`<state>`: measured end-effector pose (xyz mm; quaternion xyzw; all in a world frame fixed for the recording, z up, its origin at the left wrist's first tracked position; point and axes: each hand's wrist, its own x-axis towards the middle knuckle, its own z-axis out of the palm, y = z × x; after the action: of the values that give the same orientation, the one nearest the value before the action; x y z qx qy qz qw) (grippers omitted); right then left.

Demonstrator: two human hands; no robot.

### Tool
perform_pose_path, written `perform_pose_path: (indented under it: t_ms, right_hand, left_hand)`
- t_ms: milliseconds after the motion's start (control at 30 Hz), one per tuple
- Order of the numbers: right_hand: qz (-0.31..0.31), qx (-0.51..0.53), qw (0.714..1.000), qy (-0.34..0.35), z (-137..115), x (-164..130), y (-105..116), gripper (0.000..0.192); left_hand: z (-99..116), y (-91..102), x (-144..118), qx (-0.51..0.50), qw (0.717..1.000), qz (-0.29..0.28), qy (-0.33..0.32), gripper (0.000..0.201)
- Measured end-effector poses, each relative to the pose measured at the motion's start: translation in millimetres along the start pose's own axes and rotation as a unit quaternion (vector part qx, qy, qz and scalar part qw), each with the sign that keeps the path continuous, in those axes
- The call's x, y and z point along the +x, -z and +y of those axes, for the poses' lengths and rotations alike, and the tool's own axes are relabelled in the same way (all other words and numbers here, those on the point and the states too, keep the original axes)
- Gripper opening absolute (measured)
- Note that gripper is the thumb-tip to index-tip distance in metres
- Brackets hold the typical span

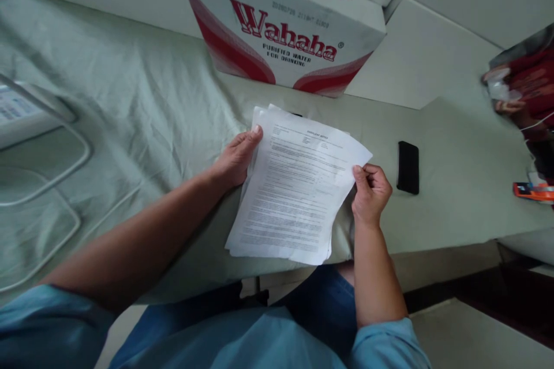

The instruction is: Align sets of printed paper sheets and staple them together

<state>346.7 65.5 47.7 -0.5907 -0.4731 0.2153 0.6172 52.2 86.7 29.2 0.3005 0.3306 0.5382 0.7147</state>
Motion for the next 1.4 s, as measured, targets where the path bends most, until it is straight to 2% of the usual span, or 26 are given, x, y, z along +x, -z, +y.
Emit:
perform_pose_path:
  t_ms: [233, 433, 1200, 1400]
  right_hand:
    - [-0.009, 0.012, 1.000, -0.009, -1.1, -2.2, -1.5, 0.045]
    - [-0.026, 0.019, 0.999, -0.013, -1.9, -4.6, -1.5, 0.041]
    - [-0.039, -0.009, 0.999, -0.025, 2.9, -2.9, -0.8, 0.048]
    - [-0.054, -0.009, 0.998, -0.025, 4.1, -3.2, 0.9, 0.045]
  left_hand:
    - [7.4, -2.8, -4.7, 0.035, 0.999, -0.027, 0.001, 0.056]
    - [6.0, -1.3, -3.8, 0.044, 0.999, -0.026, 0.000, 0.053]
    - [4.9, 0.2, -0.9, 0.051, 0.998, -0.033, -0.002, 0.059]
    - [5.8, -1.1, -0.9, 0.047, 0.998, -0.029, -0.004, 0.059]
